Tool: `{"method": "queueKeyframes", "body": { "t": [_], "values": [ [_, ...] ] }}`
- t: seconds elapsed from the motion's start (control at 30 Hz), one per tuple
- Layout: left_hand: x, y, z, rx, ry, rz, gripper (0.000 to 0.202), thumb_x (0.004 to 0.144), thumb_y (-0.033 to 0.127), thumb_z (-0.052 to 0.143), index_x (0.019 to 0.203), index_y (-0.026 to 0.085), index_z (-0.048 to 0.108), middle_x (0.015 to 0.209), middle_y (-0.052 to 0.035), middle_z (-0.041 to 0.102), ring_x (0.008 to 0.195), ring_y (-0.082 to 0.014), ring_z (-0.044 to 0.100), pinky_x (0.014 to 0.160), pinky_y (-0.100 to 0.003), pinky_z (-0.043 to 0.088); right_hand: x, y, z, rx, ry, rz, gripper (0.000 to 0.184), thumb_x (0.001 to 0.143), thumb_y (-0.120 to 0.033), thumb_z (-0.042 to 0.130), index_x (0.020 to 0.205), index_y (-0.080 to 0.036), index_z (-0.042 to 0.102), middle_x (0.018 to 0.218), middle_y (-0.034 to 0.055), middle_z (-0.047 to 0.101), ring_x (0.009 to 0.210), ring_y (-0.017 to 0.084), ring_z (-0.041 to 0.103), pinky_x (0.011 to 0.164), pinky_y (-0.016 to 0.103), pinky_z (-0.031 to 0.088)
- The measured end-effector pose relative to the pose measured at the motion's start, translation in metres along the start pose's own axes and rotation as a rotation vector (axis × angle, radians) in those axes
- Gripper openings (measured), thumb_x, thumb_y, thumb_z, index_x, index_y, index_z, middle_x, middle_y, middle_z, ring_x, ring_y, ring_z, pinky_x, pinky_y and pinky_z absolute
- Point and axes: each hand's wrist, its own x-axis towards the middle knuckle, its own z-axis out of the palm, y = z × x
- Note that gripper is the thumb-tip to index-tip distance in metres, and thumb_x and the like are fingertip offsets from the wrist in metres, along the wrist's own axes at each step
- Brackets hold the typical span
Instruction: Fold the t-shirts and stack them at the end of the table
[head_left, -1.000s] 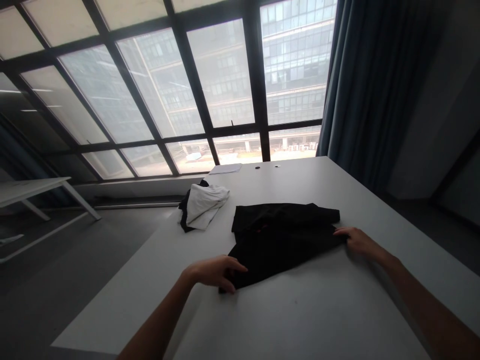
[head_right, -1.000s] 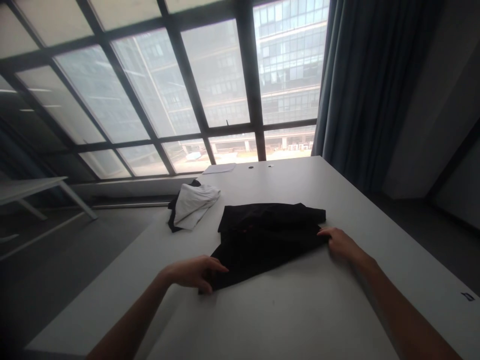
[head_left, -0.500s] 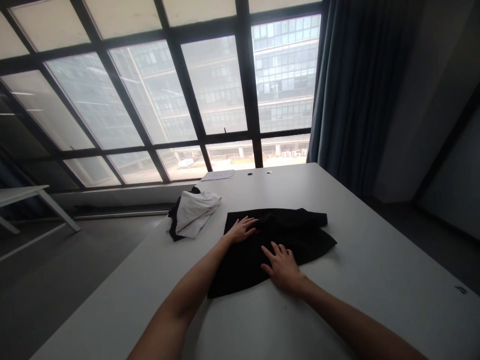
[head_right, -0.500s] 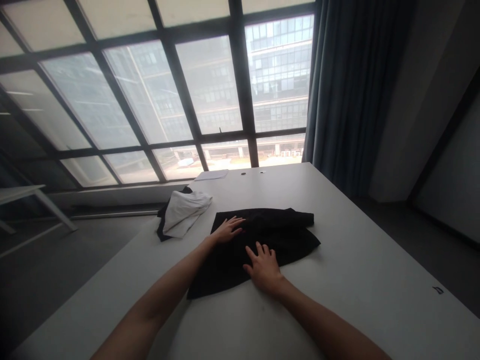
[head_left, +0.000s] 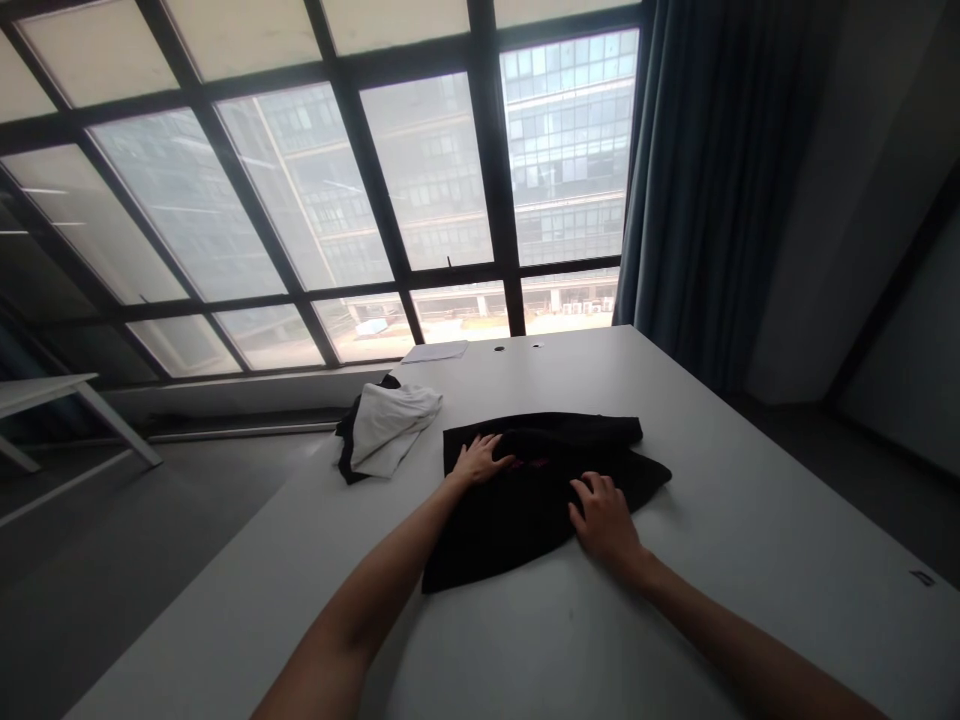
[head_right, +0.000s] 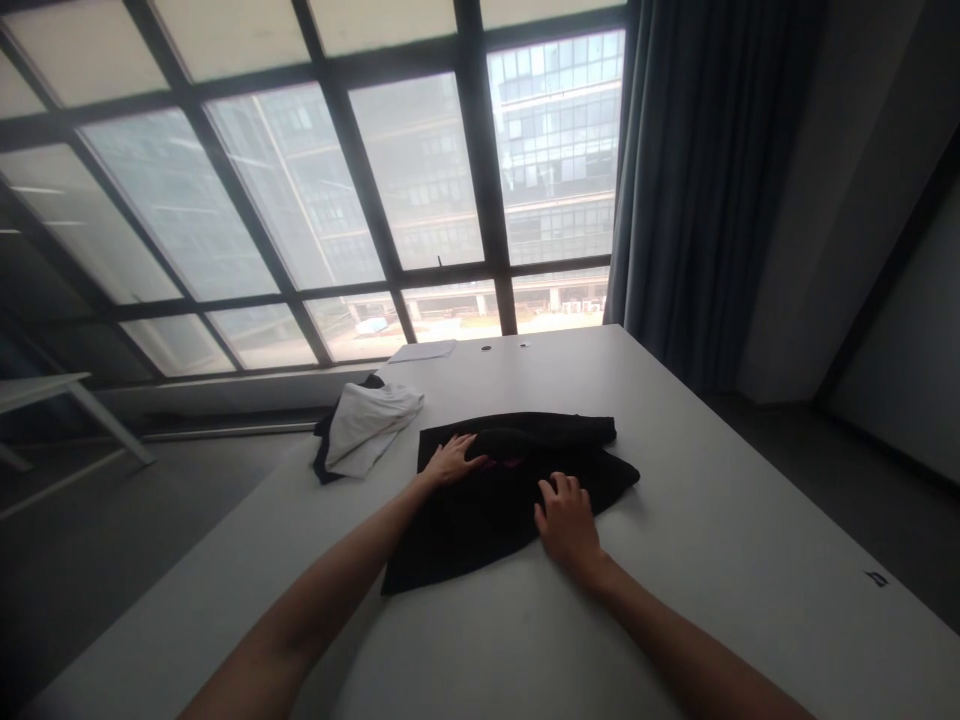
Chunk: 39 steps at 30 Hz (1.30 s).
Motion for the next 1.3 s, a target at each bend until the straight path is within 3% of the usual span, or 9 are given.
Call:
{"method": "queueKeyframes", "body": {
  "t": [0.2,0.37,0.53,0.67,0.77,0.87,1.03,1.17,1.3],
  "values": [
    [-0.01,0.005,0.002,0.044,0.103,0.022,0.065,0.094,0.063,0.051,0.147,0.026,0.047,0.155,-0.0105,0.044,0.147,-0.0342,0.03,0.118,-0.058,0.02,-0.002,0.021,-0.006,-0.173,-0.056,0.181,0.048,0.091,-0.047,0.061,0.131,-0.021,0.059,0.126,0.0182,0.057,0.111,0.036,0.053,0.087,0.044,0.045],
    [-0.017,0.015,-0.005,0.101,0.156,0.007,0.049,0.096,0.054,0.052,0.134,0.024,0.06,0.139,-0.0125,0.056,0.132,-0.0338,0.045,0.109,-0.05,0.034,0.01,0.022,-0.005,-0.166,-0.137,0.164,0.025,0.095,-0.028,0.054,0.116,-0.018,0.062,0.115,0.0161,0.063,0.106,0.031,0.06,0.078,0.036,0.046],
    [-0.021,0.033,-0.018,0.168,0.142,-0.049,0.04,0.095,0.045,0.051,0.121,0.018,0.065,0.126,-0.0188,0.063,0.125,-0.0378,0.051,0.1,-0.051,0.042,0.034,0.044,-0.013,-0.183,-0.14,0.1,0.023,0.093,-0.013,0.049,0.112,-0.017,0.062,0.108,0.0138,0.067,0.1,0.026,0.065,0.078,0.033,0.045],
    [-0.031,0.052,-0.019,0.175,0.046,-0.093,0.053,0.09,0.062,0.051,0.102,0.015,0.072,0.102,-0.0215,0.072,0.102,-0.0389,0.067,0.085,-0.047,0.051,0.071,0.082,-0.035,-0.227,-0.079,0.112,0.031,0.094,-0.007,0.039,0.111,-0.014,0.064,0.112,0.018,0.066,0.107,0.029,0.062,0.091,0.041,0.041],
    [-0.039,0.064,-0.021,0.116,-0.125,-0.077,0.068,0.077,0.083,0.052,0.074,0.018,0.072,0.07,-0.0136,0.072,0.072,-0.0321,0.071,0.069,-0.038,0.054,0.101,0.114,-0.052,-0.237,-0.06,0.146,0.034,0.093,-0.007,0.039,0.112,-0.015,0.066,0.117,0.019,0.065,0.114,0.031,0.059,0.098,0.046,0.037],
    [-0.041,0.076,-0.028,-0.008,-0.277,-0.016,0.071,0.075,0.087,0.05,0.063,0.019,0.069,0.052,-0.0076,0.064,0.054,-0.0253,0.067,0.058,-0.033,0.052,0.119,0.132,-0.059,-0.22,-0.086,0.202,0.032,0.089,-0.009,0.047,0.11,-0.017,0.069,0.119,0.0178,0.065,0.114,0.032,0.058,0.096,0.047,0.04],
    [-0.021,0.107,-0.036,0.005,0.014,0.097,0.042,0.094,0.056,0.052,0.1,0.021,0.074,0.099,-0.0125,0.074,0.095,-0.0289,0.069,0.082,-0.036,0.053,0.116,0.122,-0.053,-0.193,-0.062,0.27,0.038,0.09,-0.015,0.047,0.124,-0.016,0.065,0.13,0.0207,0.06,0.124,0.035,0.052,0.096,0.048,0.043],
    [0.008,0.127,-0.024,-0.006,0.037,0.18,0.033,0.094,0.042,0.058,0.121,0.025,0.068,0.129,-0.011,0.063,0.12,-0.0295,0.059,0.099,-0.038,0.047,0.109,0.114,-0.05,-0.189,-0.149,0.36,0.035,0.092,-0.031,0.054,0.119,-0.015,0.067,0.126,0.0223,0.063,0.12,0.038,0.058,0.091,0.048,0.048],
    [0.03,0.126,-0.011,-0.011,-0.01,0.174,0.053,0.089,0.04,0.067,0.139,0.024,0.056,0.134,-0.0143,0.059,0.123,-0.0334,0.057,0.1,-0.042,0.047,0.107,0.12,-0.049,-0.173,-0.275,0.421,0.036,0.077,-0.029,0.072,0.111,-0.018,0.07,0.117,0.0186,0.07,0.109,0.035,0.067,0.083,0.042,0.053]
  ]
}}
